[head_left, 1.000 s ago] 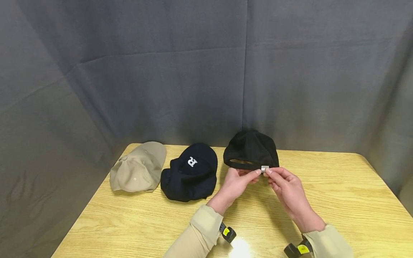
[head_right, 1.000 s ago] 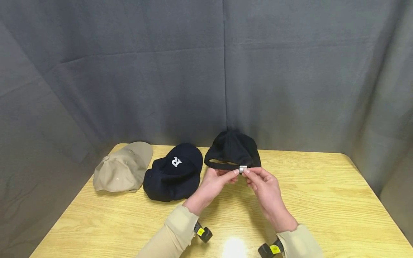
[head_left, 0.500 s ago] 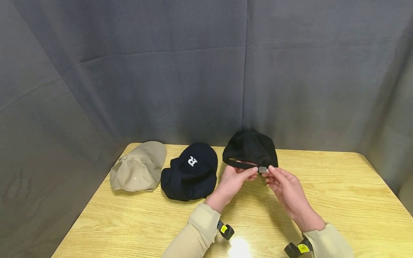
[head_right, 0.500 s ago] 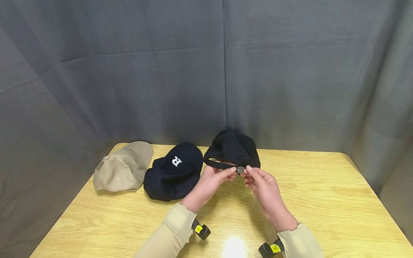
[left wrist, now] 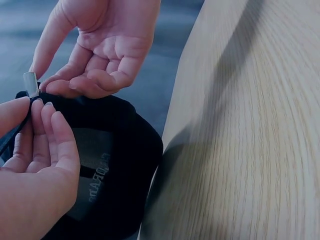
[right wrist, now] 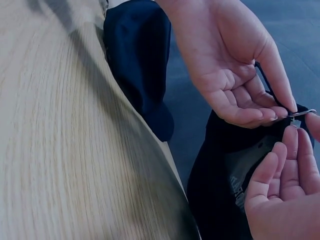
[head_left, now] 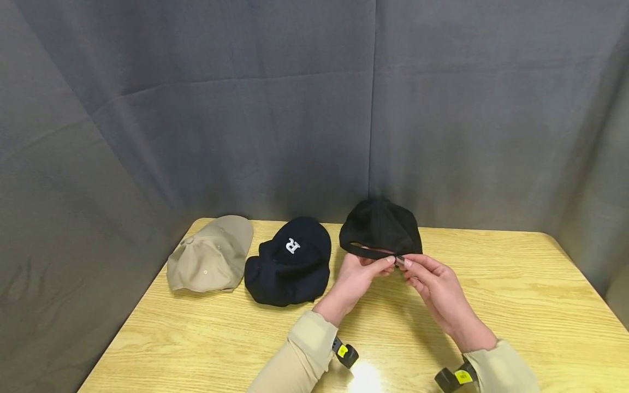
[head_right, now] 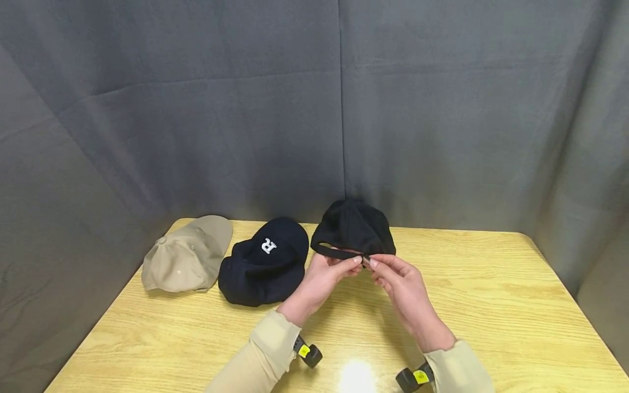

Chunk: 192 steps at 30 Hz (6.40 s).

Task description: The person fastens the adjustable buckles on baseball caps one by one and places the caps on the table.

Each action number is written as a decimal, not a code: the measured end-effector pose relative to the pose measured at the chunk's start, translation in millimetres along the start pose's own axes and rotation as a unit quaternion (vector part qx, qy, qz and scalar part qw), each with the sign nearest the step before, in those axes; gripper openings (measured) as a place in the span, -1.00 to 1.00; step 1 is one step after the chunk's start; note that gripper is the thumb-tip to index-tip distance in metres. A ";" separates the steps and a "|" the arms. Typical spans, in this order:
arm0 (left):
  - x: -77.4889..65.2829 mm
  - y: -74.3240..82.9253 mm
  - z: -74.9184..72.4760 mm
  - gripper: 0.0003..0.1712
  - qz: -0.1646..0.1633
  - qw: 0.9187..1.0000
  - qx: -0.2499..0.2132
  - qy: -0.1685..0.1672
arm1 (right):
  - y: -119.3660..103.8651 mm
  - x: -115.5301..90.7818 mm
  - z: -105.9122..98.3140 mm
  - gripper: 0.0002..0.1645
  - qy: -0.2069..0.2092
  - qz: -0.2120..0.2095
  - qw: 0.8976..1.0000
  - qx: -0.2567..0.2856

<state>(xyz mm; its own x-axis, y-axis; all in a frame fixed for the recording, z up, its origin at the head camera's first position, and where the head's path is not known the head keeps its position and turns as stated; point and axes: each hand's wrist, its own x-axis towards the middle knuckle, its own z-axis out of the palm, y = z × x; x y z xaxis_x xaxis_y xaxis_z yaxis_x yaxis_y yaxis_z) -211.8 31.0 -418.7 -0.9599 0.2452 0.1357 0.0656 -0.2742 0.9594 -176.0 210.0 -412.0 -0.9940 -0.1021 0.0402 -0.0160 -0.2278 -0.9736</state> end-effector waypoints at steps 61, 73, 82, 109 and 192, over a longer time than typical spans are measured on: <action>4.7 17.6 -23.1 -0.93 -0.016 0.985 -0.168 0.024 | -4.2 3.2 -4.3 -0.84 0.037 -0.092 0.995 -0.024; 5.6 15.6 -21.4 -0.79 -0.028 0.980 -0.191 0.057 | -4.7 2.3 -4.8 -0.88 0.043 -0.101 0.994 -0.010; 5.4 12.9 -22.7 -0.80 -0.015 0.978 -0.197 0.067 | -3.6 2.5 -4.7 -0.87 0.047 -0.102 0.994 -0.011; 4.7 12.4 -19.2 -0.91 -0.010 0.977 -0.199 0.070 | -2.1 1.9 -6.1 -0.81 0.061 -0.094 0.993 -0.027; 6.6 14.0 -12.1 -0.84 -0.054 0.954 -0.279 0.097 | 11.1 8.4 7.4 -0.87 0.063 0.050 0.967 0.244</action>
<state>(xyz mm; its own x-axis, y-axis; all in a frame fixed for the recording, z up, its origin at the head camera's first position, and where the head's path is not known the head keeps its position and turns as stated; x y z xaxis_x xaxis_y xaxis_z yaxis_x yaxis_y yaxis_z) -220.5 17.4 -407.4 -0.9889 0.1376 -0.0561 -0.1390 -0.7221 0.6777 -183.8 199.4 -420.9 -0.9938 -0.0356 -0.1051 0.1026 -0.6549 -0.7488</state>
